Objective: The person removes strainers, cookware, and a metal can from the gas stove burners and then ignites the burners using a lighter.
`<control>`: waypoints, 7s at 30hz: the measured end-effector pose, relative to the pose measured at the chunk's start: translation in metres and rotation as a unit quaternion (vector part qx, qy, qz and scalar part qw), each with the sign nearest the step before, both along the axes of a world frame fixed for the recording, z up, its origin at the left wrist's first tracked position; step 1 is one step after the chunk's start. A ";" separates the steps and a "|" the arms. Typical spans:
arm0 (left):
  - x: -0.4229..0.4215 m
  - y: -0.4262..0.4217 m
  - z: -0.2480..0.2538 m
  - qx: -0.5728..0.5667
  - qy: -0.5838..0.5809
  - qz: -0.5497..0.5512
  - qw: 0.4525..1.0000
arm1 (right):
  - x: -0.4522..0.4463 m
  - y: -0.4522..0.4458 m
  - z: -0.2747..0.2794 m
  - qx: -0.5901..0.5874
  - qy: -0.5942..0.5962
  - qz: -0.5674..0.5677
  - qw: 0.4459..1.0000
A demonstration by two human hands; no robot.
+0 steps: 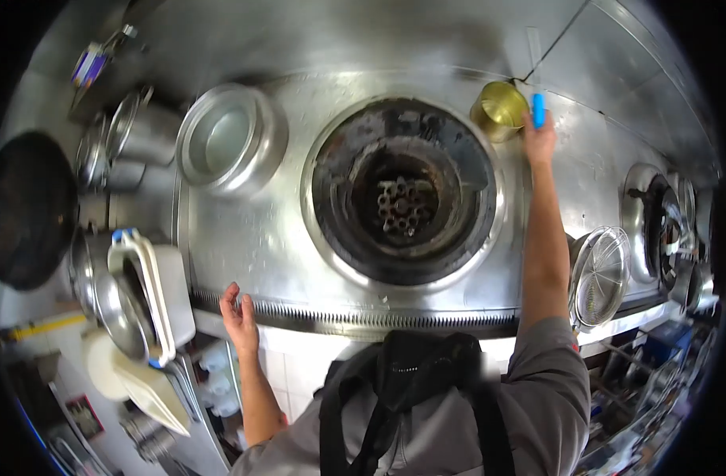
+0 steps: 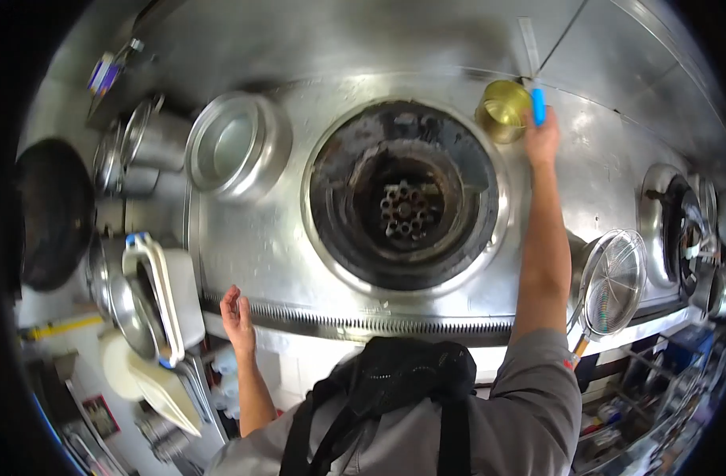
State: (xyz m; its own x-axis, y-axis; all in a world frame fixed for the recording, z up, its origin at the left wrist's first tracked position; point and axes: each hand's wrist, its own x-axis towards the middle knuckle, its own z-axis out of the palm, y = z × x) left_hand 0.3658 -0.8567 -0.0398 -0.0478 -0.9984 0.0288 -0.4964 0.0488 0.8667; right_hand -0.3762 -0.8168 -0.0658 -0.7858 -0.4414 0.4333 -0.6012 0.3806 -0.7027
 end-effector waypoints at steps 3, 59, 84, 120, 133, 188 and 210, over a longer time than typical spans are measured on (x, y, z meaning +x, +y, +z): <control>0.042 0.063 0.008 0.023 -0.039 0.065 0.997 | 0.017 0.048 0.022 -0.106 -0.064 0.054 0.991; -0.030 0.204 -0.659 0.400 0.410 0.315 0.756 | 0.341 0.360 -0.163 0.212 0.157 0.036 0.964; -0.126 0.334 -0.354 0.210 0.506 0.318 0.773 | 0.321 0.175 0.025 -0.020 -0.200 0.114 0.973; -0.153 0.335 -0.343 0.100 0.408 0.386 0.822 | 0.243 0.037 -0.016 0.621 0.148 0.335 0.693; -0.154 0.331 -0.354 0.102 0.410 0.392 0.817 | 0.253 0.031 -0.008 0.638 0.152 0.312 0.688; -0.135 0.343 -0.312 0.260 0.236 0.407 0.843 | 0.226 -0.001 -0.069 0.555 0.139 0.400 0.716; -0.128 0.340 -0.308 0.301 0.224 0.364 0.852 | 0.344 -0.023 -0.076 0.510 0.181 0.478 0.692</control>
